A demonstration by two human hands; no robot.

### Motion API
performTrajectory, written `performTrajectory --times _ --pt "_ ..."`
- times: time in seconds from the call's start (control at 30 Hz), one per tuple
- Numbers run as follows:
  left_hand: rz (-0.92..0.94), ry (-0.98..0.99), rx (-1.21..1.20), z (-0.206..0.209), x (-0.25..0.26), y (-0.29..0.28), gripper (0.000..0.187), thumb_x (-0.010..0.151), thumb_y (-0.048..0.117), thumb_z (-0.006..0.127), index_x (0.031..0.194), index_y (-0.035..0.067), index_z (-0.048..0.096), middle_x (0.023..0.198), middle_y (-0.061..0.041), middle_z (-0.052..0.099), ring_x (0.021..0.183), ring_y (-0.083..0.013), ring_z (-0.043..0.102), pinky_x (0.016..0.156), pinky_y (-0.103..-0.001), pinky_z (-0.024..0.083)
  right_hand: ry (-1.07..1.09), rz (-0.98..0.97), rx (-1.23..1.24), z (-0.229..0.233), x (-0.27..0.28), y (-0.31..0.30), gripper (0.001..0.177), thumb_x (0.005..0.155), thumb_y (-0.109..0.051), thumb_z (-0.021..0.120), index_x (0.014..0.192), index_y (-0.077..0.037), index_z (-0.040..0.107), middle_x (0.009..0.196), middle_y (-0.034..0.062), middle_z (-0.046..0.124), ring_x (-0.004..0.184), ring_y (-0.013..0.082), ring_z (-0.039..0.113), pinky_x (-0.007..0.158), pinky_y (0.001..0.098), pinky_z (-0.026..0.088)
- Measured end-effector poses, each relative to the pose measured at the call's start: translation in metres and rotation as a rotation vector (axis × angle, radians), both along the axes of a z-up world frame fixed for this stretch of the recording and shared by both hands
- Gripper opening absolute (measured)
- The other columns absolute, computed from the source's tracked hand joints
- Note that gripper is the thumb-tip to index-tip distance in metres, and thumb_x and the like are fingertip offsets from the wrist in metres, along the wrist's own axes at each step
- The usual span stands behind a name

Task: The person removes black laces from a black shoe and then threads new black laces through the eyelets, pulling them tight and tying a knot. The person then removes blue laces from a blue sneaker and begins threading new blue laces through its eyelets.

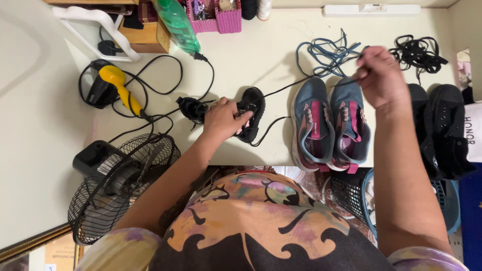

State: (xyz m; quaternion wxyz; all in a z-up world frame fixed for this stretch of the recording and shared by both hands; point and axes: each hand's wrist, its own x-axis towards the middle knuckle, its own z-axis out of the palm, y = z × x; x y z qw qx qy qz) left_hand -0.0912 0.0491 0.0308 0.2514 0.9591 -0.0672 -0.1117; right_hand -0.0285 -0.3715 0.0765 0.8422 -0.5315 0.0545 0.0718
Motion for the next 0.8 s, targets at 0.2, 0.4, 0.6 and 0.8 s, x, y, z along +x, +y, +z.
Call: performTrajectory --times 0.2,0.4,0.6,0.8 --pt "-0.018 -0.181 0.277 0.005 -0.001 -0.02 0.033 0.076 0.031 0.077 0.099 0.009 0.069 0.104 -0.009 0.07 0.112 -0.0324 0.062 0.097 -0.046 0.039 0.052 -0.144 0.082 0.003 -0.016 -0.01 0.008 0.109 -0.009 0.06 0.113 -0.013 0.065 0.099 0.0037 0.07 0.078 0.012 0.059 0.077 0.0305 0.051" --pt "0.064 -0.01 0.124 0.003 0.001 -0.016 0.04 0.082 0.027 0.077 0.111 0.005 0.06 0.105 -0.012 0.07 0.103 -0.034 0.067 0.093 -0.047 0.046 0.033 -0.367 0.387 0.005 -0.028 -0.013 0.01 0.109 -0.009 0.061 0.118 -0.007 0.065 0.097 0.0086 0.071 0.082 0.019 0.066 0.08 0.0355 0.054" --pt "0.139 0.185 0.053 0.007 -0.002 -0.015 0.043 0.091 0.03 0.069 0.125 0.008 0.056 0.107 -0.016 0.072 0.101 -0.0364 0.069 0.088 -0.048 0.052 0.015 -0.322 0.033 0.011 -0.026 0.015 0.036 0.087 0.007 0.055 0.12 -0.005 0.061 0.103 0.0022 0.076 0.097 0.016 0.077 0.09 0.0326 0.06" --pt "0.079 0.182 0.065 0.002 0.002 -0.015 0.047 0.093 0.027 0.065 0.138 0.023 0.055 0.11 -0.014 0.069 0.103 -0.0352 0.068 0.088 -0.047 0.052 0.084 -0.072 -0.847 -0.048 -0.017 0.072 0.012 0.105 -0.015 0.072 0.106 -0.004 0.075 0.089 0.009 0.07 0.078 0.0159 0.064 0.073 0.0283 0.054"
